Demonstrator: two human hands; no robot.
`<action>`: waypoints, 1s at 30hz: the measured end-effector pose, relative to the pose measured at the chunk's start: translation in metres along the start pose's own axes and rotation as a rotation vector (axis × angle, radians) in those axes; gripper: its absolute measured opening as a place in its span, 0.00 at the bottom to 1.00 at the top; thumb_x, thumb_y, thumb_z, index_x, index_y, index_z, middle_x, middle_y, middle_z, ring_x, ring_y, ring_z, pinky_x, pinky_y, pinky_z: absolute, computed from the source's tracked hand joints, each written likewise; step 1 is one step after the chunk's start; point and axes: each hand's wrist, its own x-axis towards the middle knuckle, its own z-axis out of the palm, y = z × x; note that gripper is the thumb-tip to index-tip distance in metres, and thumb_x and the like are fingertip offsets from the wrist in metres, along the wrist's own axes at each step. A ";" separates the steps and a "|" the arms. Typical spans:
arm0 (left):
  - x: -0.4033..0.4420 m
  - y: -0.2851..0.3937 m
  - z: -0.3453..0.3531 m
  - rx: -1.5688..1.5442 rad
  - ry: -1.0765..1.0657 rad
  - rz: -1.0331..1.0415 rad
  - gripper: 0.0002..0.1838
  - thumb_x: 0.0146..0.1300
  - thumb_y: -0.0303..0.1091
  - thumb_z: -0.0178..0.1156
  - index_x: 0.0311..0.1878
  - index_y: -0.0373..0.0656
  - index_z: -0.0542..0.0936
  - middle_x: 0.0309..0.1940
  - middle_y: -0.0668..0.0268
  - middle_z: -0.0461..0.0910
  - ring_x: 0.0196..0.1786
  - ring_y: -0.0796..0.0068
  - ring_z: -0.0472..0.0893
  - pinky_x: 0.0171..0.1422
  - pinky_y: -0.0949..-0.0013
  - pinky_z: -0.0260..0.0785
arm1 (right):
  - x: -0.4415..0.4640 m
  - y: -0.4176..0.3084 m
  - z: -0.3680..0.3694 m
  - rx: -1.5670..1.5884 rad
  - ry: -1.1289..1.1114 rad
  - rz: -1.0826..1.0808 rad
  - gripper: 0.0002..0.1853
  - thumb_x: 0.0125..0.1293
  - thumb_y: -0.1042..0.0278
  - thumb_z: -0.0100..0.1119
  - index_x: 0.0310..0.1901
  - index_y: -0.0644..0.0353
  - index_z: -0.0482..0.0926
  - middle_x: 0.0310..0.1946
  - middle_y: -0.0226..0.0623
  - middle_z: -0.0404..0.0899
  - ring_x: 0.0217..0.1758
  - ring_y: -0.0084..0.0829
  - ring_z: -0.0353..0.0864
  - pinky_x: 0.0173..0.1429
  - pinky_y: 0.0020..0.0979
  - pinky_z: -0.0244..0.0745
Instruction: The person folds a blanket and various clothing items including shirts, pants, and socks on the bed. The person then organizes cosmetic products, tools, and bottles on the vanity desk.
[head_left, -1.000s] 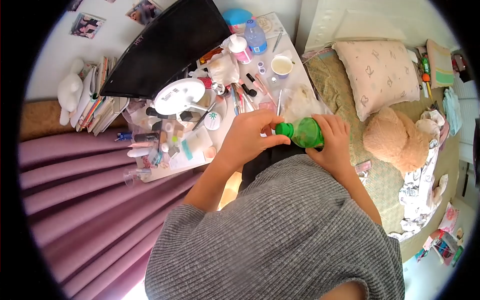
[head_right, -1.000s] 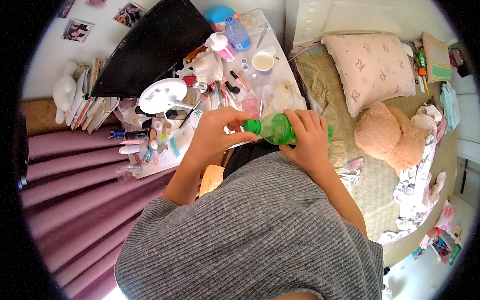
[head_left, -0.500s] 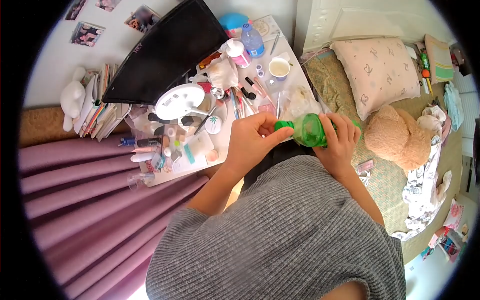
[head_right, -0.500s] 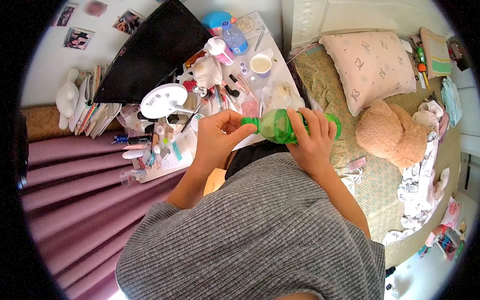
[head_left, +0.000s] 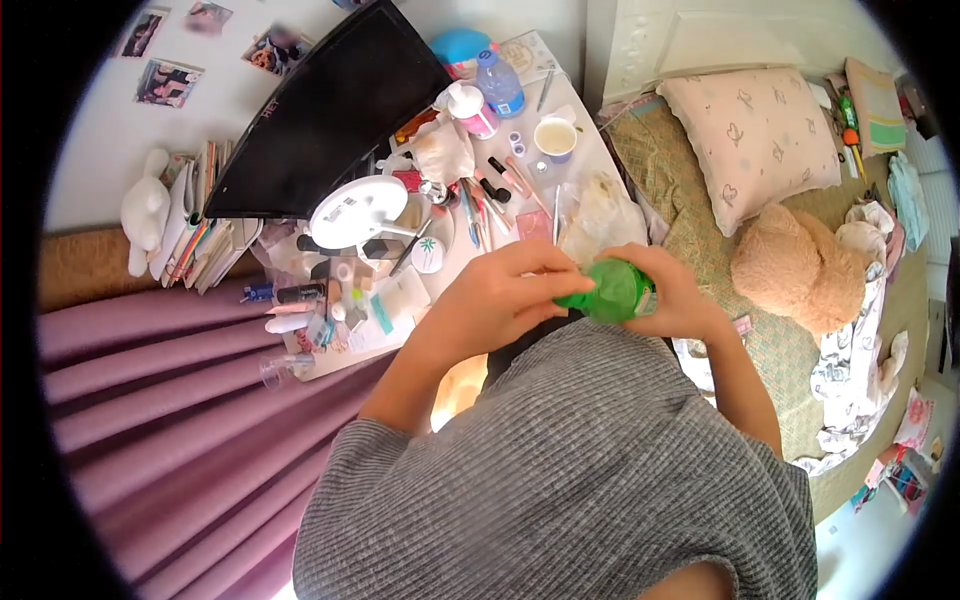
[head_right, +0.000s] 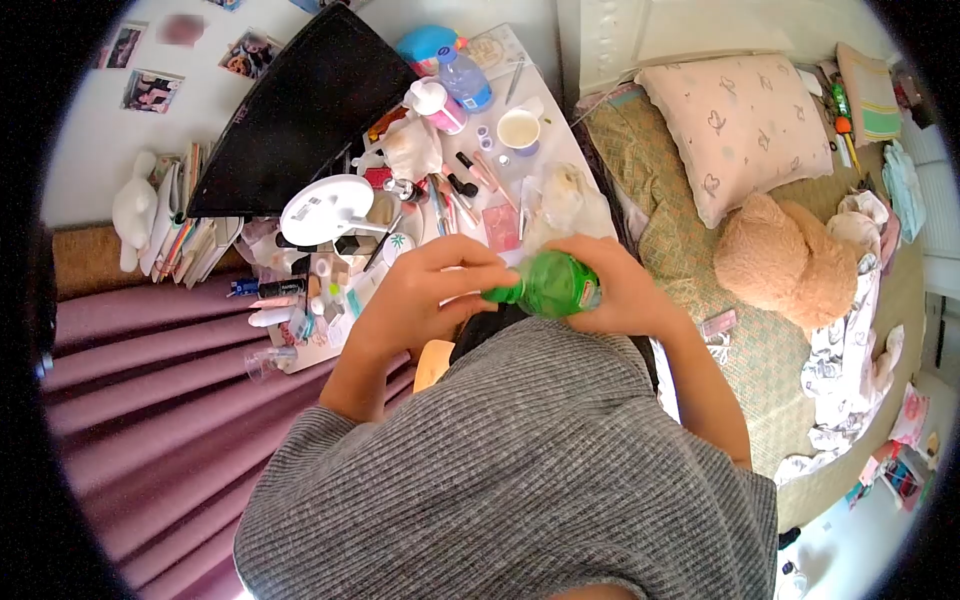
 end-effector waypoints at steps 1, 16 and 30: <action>0.001 0.002 -0.001 0.011 -0.020 0.075 0.17 0.41 0.20 0.63 0.40 0.44 0.82 0.35 0.66 0.78 0.38 0.68 0.78 0.42 0.70 0.70 | 0.002 0.000 -0.003 0.096 -0.089 0.018 0.34 0.34 0.70 0.66 0.52 0.58 0.72 0.47 0.38 0.74 0.50 0.36 0.73 0.57 0.33 0.65; 0.001 0.007 0.018 -0.280 0.202 0.076 0.11 0.46 0.20 0.60 0.37 0.37 0.78 0.47 0.58 0.78 0.50 0.60 0.77 0.55 0.63 0.67 | 0.024 -0.020 0.018 0.069 0.069 -0.095 0.35 0.35 0.71 0.65 0.53 0.61 0.69 0.43 0.39 0.76 0.50 0.35 0.74 0.54 0.33 0.68; 0.020 -0.003 -0.024 -0.927 -0.304 0.422 0.08 0.50 0.32 0.65 0.34 0.42 0.78 0.41 0.56 0.79 0.44 0.63 0.79 0.65 0.58 0.51 | 0.062 -0.045 0.031 0.548 -0.446 -0.221 0.40 0.37 0.69 0.67 0.58 0.61 0.66 0.45 0.40 0.76 0.48 0.33 0.75 0.53 0.32 0.68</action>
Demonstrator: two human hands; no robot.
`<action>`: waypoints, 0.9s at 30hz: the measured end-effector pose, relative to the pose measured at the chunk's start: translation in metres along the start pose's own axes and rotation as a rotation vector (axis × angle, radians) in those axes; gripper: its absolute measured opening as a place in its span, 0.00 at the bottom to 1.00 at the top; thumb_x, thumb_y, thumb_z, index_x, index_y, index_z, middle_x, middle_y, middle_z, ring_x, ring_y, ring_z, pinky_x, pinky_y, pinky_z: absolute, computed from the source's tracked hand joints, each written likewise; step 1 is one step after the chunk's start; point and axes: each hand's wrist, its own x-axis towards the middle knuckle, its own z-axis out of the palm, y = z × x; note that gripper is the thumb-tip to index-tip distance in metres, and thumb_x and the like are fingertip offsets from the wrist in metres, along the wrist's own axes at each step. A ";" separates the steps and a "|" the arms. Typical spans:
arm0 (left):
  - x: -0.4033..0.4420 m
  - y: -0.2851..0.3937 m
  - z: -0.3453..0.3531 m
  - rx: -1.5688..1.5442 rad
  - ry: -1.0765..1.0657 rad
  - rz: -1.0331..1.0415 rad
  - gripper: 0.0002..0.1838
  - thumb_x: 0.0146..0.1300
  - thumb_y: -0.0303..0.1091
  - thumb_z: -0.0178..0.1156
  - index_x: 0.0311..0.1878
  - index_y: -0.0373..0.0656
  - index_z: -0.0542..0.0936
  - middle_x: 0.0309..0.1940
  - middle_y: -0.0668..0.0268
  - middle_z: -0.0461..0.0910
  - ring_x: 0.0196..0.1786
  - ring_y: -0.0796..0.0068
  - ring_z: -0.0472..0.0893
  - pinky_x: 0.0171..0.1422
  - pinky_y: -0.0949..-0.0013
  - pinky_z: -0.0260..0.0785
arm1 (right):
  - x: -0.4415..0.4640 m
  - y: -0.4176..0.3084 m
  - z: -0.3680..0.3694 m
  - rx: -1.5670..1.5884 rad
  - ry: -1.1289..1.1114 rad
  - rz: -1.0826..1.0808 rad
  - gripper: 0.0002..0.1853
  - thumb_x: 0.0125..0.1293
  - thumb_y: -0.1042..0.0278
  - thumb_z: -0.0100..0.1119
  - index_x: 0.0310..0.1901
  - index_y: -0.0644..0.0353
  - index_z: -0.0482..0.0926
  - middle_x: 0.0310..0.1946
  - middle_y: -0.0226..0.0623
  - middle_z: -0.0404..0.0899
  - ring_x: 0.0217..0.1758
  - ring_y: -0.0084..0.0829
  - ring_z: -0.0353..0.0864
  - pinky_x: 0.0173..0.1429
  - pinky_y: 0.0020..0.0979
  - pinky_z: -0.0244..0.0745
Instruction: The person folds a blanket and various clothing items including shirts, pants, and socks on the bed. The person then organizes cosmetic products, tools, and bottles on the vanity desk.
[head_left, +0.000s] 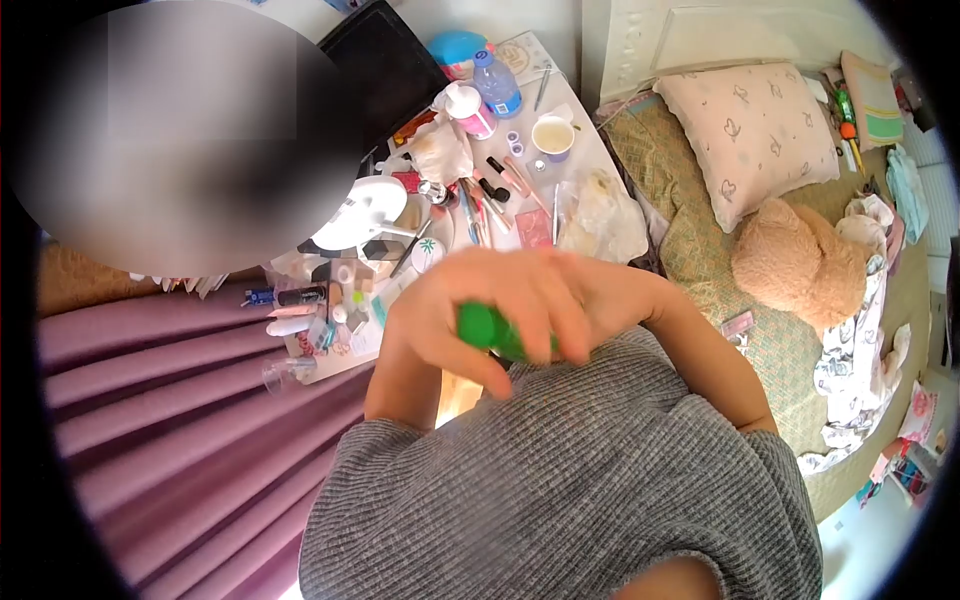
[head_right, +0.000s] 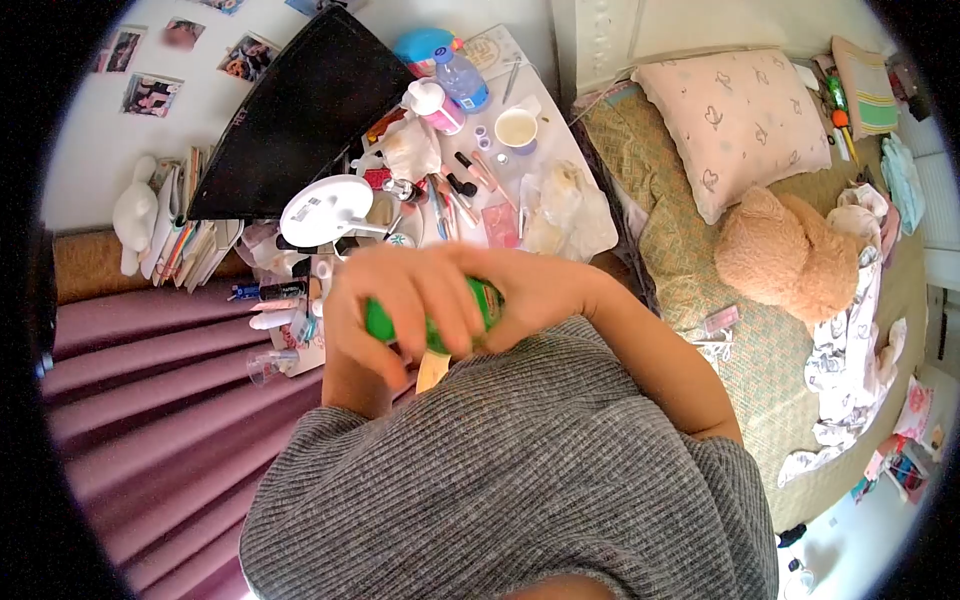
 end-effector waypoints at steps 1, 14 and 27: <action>-0.007 -0.002 0.004 0.004 0.251 0.019 0.18 0.47 0.33 0.69 0.40 0.38 0.75 0.43 0.55 0.78 0.45 0.64 0.78 0.59 0.61 0.58 | 0.001 -0.004 0.005 0.010 0.097 0.020 0.40 0.37 0.69 0.68 0.58 0.61 0.66 0.45 0.40 0.76 0.48 0.34 0.75 0.54 0.32 0.68; -0.050 -0.038 0.055 0.174 1.404 0.207 0.16 0.67 0.39 0.48 0.50 0.37 0.69 0.42 0.61 0.74 0.53 0.66 0.72 0.67 0.54 0.53 | 0.017 0.009 0.036 -1.161 0.613 -0.060 0.43 0.30 0.63 0.71 0.56 0.58 0.66 0.45 0.36 0.71 0.47 0.36 0.71 0.49 0.35 0.61; -0.064 0.016 0.039 0.415 0.520 -0.035 0.12 0.48 0.27 0.66 0.39 0.41 0.83 0.22 0.70 0.80 0.29 0.79 0.78 0.55 0.65 0.65 | 0.013 0.013 0.027 -0.326 -0.013 0.258 0.38 0.33 0.64 0.71 0.53 0.57 0.71 0.43 0.36 0.74 0.50 0.36 0.69 0.55 0.35 0.59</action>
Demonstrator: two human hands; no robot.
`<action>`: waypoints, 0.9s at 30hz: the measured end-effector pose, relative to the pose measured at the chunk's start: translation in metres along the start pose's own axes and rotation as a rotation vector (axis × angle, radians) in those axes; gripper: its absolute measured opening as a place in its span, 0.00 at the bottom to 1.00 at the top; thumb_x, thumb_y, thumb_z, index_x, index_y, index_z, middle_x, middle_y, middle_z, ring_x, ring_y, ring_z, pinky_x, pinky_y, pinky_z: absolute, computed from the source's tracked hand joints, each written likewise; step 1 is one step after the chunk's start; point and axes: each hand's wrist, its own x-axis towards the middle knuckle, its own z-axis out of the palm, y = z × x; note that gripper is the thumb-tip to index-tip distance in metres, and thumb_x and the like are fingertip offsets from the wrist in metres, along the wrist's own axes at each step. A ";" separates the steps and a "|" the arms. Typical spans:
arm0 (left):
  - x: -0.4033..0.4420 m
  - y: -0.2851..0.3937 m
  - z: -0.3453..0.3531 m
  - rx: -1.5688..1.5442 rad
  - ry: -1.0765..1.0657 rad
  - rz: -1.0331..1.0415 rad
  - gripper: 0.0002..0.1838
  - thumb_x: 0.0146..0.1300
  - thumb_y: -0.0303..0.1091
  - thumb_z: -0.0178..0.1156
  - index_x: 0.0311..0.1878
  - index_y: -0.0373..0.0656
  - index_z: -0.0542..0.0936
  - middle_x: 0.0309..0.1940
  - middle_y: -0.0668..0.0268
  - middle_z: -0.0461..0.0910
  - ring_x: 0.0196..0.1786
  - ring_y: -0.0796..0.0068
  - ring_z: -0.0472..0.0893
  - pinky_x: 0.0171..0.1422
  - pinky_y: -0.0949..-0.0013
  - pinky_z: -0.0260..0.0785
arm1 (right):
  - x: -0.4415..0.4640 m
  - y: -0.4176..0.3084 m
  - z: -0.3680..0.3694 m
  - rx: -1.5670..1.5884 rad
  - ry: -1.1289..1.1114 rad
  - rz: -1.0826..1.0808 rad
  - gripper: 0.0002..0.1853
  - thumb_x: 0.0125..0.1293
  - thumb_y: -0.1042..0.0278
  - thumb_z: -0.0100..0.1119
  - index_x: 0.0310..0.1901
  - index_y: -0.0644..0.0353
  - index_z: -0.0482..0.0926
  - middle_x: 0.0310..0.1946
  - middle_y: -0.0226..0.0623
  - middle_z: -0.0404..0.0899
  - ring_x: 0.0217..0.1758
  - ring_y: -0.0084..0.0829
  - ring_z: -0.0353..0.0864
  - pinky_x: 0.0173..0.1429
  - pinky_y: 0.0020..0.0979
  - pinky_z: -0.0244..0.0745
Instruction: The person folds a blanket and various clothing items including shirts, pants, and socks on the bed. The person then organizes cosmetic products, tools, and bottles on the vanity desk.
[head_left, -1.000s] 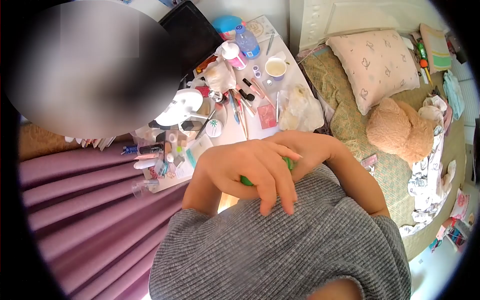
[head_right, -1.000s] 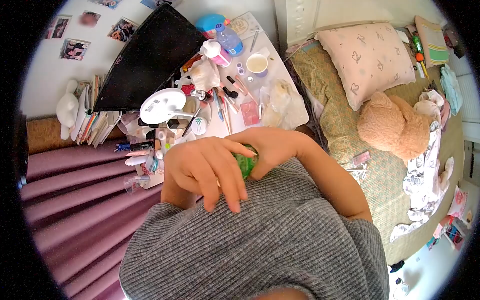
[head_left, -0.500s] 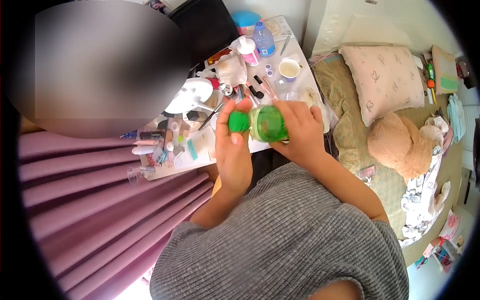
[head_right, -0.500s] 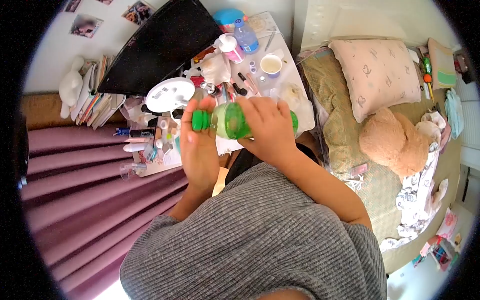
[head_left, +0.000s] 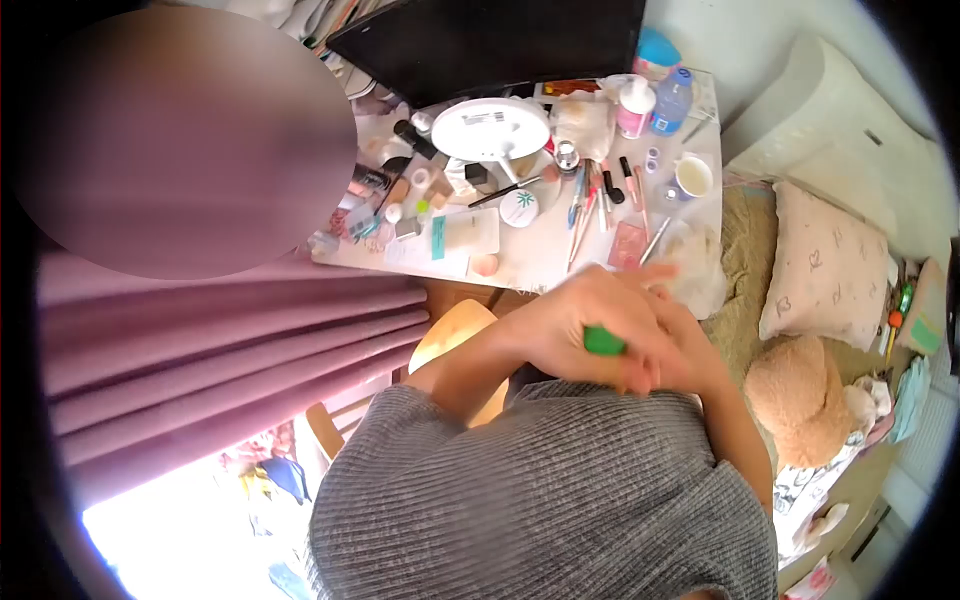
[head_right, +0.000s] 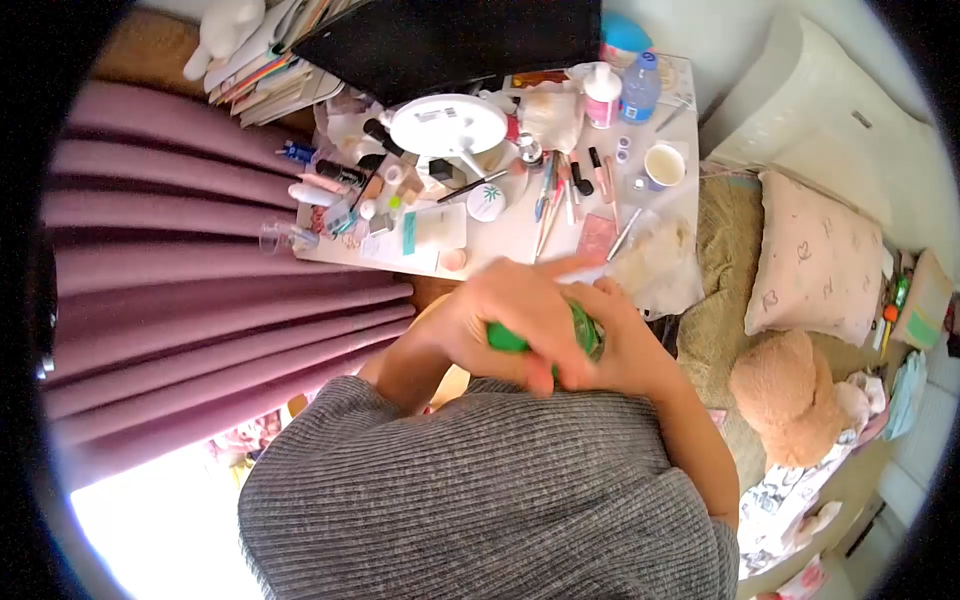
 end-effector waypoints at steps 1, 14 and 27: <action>0.002 0.001 -0.002 -0.064 -0.121 0.024 0.12 0.49 0.28 0.66 0.39 0.42 0.83 0.22 0.70 0.80 0.28 0.77 0.79 0.58 0.62 0.61 | 0.003 -0.014 0.000 0.250 -0.009 -0.012 0.39 0.32 0.62 0.72 0.53 0.57 0.72 0.45 0.38 0.73 0.49 0.37 0.70 0.58 0.36 0.60; -0.028 -0.016 0.012 -0.135 0.749 -0.244 0.05 0.57 0.25 0.59 0.37 0.39 0.79 0.25 0.69 0.77 0.25 0.85 0.73 0.32 0.80 0.65 | 0.025 -0.013 0.027 -0.507 0.480 -0.144 0.36 0.30 0.66 0.71 0.49 0.60 0.71 0.41 0.38 0.75 0.48 0.37 0.72 0.49 0.37 0.61; -0.016 0.018 0.011 0.029 -0.203 0.206 0.07 0.52 0.32 0.63 0.36 0.49 0.84 0.21 0.73 0.79 0.28 0.68 0.77 0.58 0.58 0.64 | 0.029 -0.007 -0.001 0.069 -0.391 -0.166 0.32 0.28 0.63 0.73 0.43 0.59 0.76 0.42 0.35 0.76 0.41 0.35 0.71 0.51 0.32 0.64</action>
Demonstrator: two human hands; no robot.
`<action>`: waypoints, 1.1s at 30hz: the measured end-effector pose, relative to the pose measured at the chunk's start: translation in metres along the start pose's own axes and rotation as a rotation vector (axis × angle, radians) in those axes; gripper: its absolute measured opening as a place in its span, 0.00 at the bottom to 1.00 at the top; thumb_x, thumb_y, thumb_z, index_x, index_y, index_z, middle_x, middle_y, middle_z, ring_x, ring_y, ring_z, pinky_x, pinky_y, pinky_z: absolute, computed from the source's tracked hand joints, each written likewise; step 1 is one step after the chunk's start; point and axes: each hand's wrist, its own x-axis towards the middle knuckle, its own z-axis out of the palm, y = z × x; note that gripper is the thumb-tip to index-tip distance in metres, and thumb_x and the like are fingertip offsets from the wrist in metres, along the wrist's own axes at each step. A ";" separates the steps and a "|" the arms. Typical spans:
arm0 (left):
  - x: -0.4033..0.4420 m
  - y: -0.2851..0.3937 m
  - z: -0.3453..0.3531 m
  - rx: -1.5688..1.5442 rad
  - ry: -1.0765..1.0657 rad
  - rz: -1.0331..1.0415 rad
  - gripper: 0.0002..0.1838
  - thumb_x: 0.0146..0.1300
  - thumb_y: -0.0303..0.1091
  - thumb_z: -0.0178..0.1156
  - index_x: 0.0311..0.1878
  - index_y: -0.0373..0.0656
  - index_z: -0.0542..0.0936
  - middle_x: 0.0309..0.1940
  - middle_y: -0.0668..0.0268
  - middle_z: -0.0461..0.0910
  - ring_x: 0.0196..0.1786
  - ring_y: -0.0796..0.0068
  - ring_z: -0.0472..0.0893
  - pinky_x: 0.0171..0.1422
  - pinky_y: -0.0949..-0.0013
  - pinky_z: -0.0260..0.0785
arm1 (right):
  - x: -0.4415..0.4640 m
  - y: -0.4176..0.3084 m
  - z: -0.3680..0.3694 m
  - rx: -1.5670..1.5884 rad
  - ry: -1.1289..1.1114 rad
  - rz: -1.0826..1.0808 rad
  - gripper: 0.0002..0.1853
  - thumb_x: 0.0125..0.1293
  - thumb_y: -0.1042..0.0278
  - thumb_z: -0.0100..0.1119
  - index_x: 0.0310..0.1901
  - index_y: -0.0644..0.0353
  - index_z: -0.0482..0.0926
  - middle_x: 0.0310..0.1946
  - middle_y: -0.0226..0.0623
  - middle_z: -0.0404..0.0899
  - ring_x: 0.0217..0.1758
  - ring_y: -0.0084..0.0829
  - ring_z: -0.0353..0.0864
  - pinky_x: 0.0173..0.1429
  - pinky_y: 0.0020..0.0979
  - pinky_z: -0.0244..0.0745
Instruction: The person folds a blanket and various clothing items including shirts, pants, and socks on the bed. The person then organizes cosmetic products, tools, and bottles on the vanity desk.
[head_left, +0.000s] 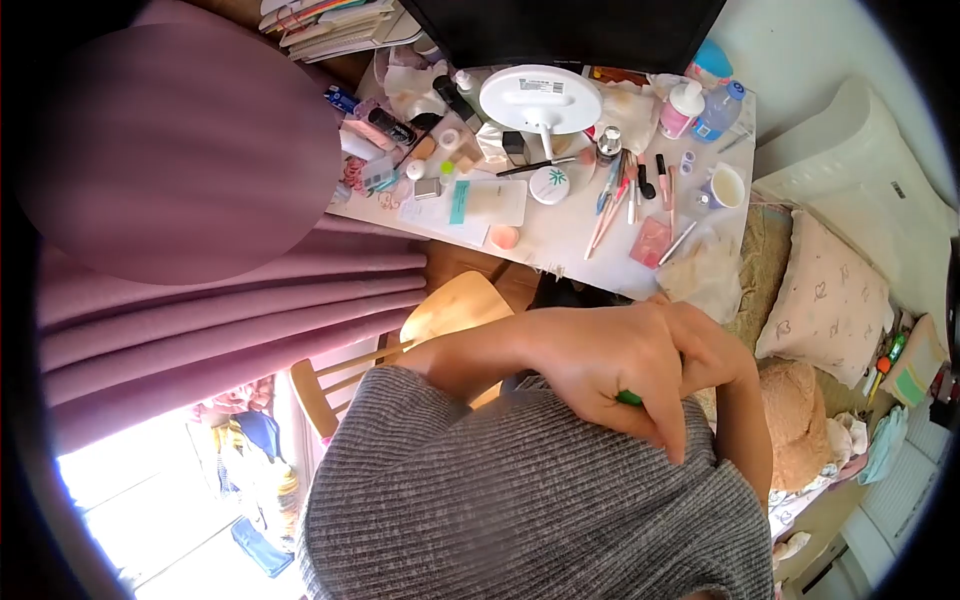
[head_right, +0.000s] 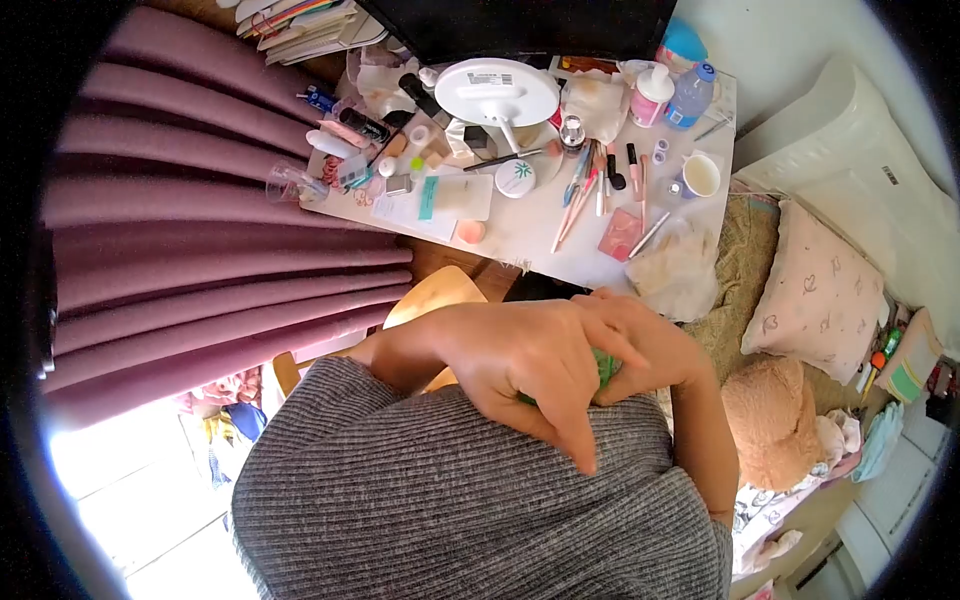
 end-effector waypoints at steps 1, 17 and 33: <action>0.002 -0.004 0.001 -0.056 -0.050 0.030 0.07 0.52 0.33 0.63 0.36 0.49 0.84 0.21 0.73 0.79 0.28 0.68 0.77 0.57 0.58 0.64 | 0.003 0.003 -0.004 -0.014 -0.099 -0.027 0.32 0.28 0.62 0.73 0.42 0.59 0.76 0.43 0.35 0.76 0.41 0.35 0.71 0.51 0.32 0.64; -0.099 -0.009 -0.009 0.923 0.921 -0.756 0.16 0.44 0.32 0.68 0.38 0.40 0.80 0.28 0.63 0.76 0.32 0.71 0.77 0.39 0.71 0.69 | 0.048 0.027 0.040 -0.120 0.459 0.061 0.44 0.43 0.67 0.69 0.63 0.64 0.58 0.59 0.46 0.62 0.63 0.40 0.61 0.65 0.35 0.56; -0.397 0.032 -0.174 1.612 1.619 -1.614 0.35 0.47 0.67 0.58 0.40 0.40 0.80 0.43 0.52 0.73 0.45 0.50 0.76 0.48 0.53 0.69 | 0.025 0.040 0.043 0.028 0.378 0.334 0.24 0.54 0.70 0.60 0.54 0.62 0.69 0.41 0.41 0.78 0.45 0.31 0.77 0.53 0.30 0.69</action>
